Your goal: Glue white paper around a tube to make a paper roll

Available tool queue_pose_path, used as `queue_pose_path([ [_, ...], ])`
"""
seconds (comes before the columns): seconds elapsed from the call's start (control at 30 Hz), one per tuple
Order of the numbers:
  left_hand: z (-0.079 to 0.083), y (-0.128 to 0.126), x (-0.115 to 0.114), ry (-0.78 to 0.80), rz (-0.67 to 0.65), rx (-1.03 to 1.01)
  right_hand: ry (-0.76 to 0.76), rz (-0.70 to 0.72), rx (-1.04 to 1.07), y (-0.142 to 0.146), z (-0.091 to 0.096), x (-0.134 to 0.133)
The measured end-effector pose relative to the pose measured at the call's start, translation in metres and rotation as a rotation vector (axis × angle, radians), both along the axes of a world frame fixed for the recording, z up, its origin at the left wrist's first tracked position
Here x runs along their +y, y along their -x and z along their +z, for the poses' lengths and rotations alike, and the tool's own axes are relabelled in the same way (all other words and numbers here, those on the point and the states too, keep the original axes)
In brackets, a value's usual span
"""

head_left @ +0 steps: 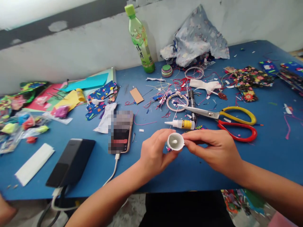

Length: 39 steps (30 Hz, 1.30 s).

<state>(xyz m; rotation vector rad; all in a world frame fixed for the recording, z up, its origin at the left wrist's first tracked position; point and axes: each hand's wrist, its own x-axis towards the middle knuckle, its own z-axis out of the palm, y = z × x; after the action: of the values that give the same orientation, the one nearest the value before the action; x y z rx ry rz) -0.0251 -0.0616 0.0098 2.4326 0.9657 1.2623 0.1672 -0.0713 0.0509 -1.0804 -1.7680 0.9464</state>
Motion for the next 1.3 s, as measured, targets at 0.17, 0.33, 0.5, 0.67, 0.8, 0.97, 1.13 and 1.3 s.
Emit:
queue_pose_path([
  [0.17, -0.001, 0.003, 0.001, -0.092, 0.038, 0.083, -0.193, -0.008, -0.128, -0.001, -0.001, 0.0],
  [0.33, -0.002, 0.0, 0.0, -0.062, -0.006, 0.035, -0.208, -0.036, -0.18, -0.001, 0.0, 0.0],
  [0.5, 0.0, -0.005, -0.005, 0.256, -0.095, -0.129, -0.058, -0.058, -0.116, -0.002, 0.004, 0.004],
  [0.67, 0.005, -0.005, -0.005, 0.628, -0.24, -0.311, 0.191, 0.037, 0.064, -0.005, 0.009, 0.006],
  [0.8, 0.007, -0.004, -0.003, 0.655, -0.242, -0.305, 0.217, 0.038, 0.105, -0.005, 0.01, 0.006],
  [0.97, 0.009, -0.006, -0.004, 0.74, -0.289, -0.31, 0.165, -0.012, 0.063, -0.004, 0.008, 0.007],
  [1.13, 0.008, -0.009, -0.003, 0.95, -0.27, -0.537, 0.185, 0.044, 0.046, -0.003, 0.004, 0.006],
  [1.3, 0.009, -0.01, 0.001, 1.095, -0.349, -0.718, 0.306, 0.071, 0.25, -0.003, 0.002, 0.005],
])
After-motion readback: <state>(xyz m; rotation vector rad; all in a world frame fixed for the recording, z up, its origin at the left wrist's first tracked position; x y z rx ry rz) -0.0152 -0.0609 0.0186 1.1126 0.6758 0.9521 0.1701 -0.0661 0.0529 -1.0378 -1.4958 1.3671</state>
